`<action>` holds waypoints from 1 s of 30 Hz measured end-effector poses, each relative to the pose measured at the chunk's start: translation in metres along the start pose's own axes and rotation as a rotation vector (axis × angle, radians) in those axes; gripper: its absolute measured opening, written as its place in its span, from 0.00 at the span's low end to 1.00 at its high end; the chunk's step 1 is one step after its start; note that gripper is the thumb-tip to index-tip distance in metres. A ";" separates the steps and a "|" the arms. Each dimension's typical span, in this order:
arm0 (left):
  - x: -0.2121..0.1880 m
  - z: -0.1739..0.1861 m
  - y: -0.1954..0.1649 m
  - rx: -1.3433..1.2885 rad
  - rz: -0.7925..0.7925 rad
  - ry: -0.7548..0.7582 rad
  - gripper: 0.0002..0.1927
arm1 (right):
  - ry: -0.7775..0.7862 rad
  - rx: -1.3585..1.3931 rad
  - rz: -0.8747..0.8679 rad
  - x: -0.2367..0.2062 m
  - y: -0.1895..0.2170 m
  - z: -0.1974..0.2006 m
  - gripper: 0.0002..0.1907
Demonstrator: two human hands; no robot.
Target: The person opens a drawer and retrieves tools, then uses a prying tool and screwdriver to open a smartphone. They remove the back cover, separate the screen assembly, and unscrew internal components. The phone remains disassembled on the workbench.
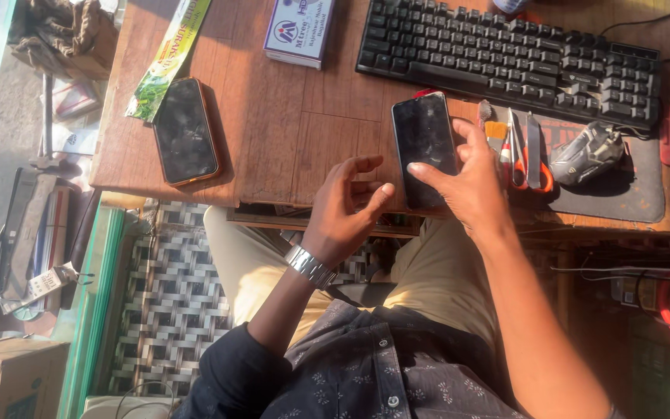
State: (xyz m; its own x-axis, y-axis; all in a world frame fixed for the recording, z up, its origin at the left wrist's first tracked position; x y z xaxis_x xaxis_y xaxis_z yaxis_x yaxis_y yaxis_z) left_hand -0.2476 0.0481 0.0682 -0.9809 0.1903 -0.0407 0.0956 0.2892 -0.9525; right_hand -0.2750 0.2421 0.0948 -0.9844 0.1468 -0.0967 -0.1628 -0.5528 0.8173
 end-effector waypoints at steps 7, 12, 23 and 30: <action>0.020 -0.010 0.007 0.039 0.040 0.044 0.32 | -0.004 0.247 0.003 -0.003 -0.001 0.004 0.25; 0.029 -0.014 0.005 0.037 0.120 -0.009 0.32 | -0.004 0.442 0.084 -0.011 -0.005 0.006 0.24; 0.036 -0.026 -0.023 -0.343 -0.019 0.026 0.24 | 0.260 0.774 -0.124 -0.026 -0.008 0.003 0.26; 0.039 -0.029 -0.025 -0.336 0.009 -0.018 0.24 | 0.311 0.785 -0.183 -0.023 -0.013 0.000 0.27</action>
State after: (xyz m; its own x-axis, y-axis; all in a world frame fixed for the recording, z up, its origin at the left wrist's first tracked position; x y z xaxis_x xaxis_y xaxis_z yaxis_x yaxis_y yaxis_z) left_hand -0.2834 0.0757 0.0989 -0.9823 0.1785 -0.0572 0.1521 0.5810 -0.7995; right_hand -0.2506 0.2464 0.0863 -0.9393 -0.1160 -0.3229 -0.3406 0.2009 0.9185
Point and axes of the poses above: each hand's wrist, its own x-axis towards the middle knuckle, its own z-axis out of the back of the hand, y = z × x, the point moved 6 cm from there along x, towards the middle knuckle, and after that the axes turned 12 degrees about -x, right-handed, at the moved point
